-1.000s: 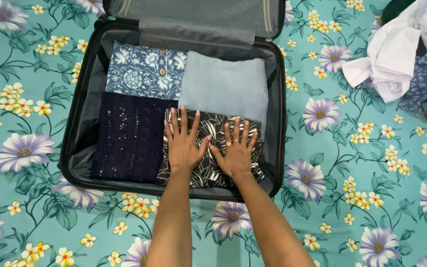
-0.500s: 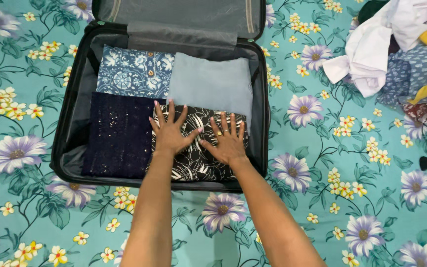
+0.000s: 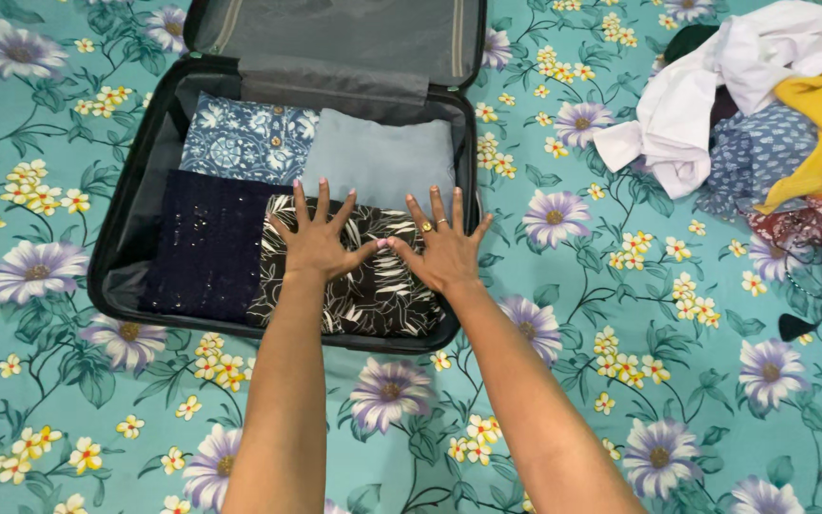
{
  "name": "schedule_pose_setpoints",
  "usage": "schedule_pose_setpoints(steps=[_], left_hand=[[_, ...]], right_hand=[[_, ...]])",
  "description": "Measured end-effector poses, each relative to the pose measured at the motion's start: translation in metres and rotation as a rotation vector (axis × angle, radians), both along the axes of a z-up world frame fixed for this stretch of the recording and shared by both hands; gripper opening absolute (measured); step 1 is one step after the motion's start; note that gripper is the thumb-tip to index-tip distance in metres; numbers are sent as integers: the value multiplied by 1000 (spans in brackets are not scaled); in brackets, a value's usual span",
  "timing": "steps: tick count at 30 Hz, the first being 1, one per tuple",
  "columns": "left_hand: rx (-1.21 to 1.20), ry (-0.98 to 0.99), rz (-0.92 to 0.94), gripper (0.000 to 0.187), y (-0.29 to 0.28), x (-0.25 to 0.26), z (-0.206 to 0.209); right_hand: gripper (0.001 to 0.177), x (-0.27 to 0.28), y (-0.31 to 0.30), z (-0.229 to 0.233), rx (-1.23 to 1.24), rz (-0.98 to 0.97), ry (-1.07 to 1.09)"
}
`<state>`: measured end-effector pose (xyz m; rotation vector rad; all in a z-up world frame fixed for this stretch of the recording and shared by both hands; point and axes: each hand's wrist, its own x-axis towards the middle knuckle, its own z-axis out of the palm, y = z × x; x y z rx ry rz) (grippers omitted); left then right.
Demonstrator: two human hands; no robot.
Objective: The person folds a light blue garment and places it into an open suitcase. They then fold a black and white patterned dress on the bed and place it into the suitcase. Finally, they pick up a black garment from the bed.
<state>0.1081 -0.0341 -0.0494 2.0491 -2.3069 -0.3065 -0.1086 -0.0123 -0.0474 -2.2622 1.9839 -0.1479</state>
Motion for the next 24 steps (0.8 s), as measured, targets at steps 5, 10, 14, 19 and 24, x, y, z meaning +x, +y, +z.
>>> schedule_pose_setpoints(steps=[5, 10, 14, 19, 24], left_hand=[[-103, -12, -2, 107, 7, -44, 2], [-131, 32, -5, 105, 8, -101, -2], [-195, 84, -19, 105, 21, -147, -10], [-172, 162, -164, 105, 42, -204, -7], [-271, 191, -330, 100, 40, -251, -12]], right_hand=[[78, -54, 2, 6, -42, 3, 2], [68, -115, -1, -13, -83, 20, -6], [62, -161, 5, -37, -128, 65, 55], [62, -196, 23, -43, -18, 27, 31], [62, -218, 29, -42, -34, -3, 39]])
